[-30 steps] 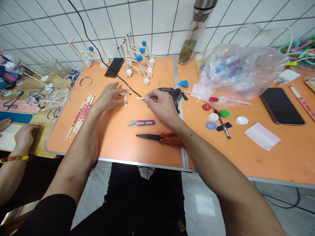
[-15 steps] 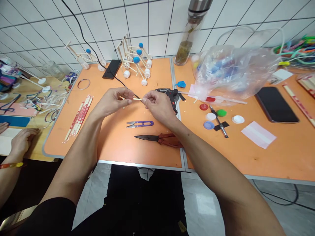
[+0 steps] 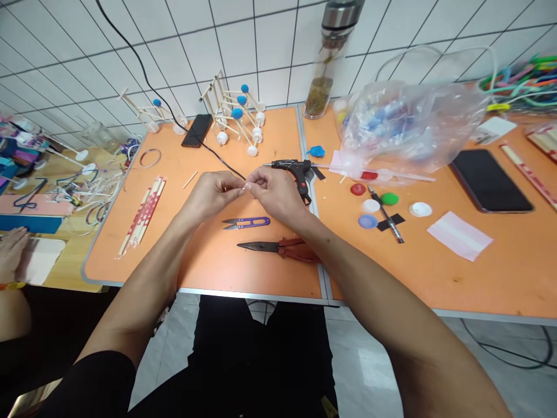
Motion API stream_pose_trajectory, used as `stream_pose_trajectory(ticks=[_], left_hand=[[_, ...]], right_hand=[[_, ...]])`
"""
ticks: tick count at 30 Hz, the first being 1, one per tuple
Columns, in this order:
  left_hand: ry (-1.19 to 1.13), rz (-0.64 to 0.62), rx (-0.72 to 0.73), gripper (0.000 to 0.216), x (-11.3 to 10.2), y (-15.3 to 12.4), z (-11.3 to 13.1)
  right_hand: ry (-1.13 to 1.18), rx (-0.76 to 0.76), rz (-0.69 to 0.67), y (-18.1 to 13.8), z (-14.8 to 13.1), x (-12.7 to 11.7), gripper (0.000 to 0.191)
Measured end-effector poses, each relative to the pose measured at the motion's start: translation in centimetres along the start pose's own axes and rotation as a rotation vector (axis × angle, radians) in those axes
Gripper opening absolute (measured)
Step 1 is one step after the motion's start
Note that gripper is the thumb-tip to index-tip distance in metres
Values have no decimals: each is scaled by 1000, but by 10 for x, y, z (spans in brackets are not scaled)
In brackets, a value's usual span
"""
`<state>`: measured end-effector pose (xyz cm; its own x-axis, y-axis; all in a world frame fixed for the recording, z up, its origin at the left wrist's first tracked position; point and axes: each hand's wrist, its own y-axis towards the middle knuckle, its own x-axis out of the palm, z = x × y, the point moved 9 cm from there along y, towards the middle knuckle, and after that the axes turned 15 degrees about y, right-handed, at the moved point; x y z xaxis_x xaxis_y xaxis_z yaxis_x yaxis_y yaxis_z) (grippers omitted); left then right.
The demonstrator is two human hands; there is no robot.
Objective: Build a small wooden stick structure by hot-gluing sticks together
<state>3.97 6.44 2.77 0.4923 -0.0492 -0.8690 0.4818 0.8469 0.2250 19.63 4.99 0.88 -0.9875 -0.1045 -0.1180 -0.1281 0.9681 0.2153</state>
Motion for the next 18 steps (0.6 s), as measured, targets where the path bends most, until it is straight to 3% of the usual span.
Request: stream_pose_trajectory(ticks=[3, 6, 8, 11, 14, 18], left_hand=[[31, -10, 0, 15, 3, -1, 1], [-43, 7, -124, 11, -5, 2, -18], [-186, 59, -269, 7, -20, 6, -42], [-331, 152, -443, 2, -51, 17, -77], [-338, 192, -580, 9, -77, 32, -109], [-276, 191, -667, 12, -96, 61, -141]], right_hand=[[-10, -4, -11, 0, -1, 2, 7], [-62, -17, 34, -1, -6, -2, 15], [-95, -22, 43, -2, -10, -1, 20], [-140, -44, -17, -5, -20, 6, 11], [-161, -73, -91, -10, -32, 15, 7], [-189, -87, -184, -21, -44, 25, 11]])
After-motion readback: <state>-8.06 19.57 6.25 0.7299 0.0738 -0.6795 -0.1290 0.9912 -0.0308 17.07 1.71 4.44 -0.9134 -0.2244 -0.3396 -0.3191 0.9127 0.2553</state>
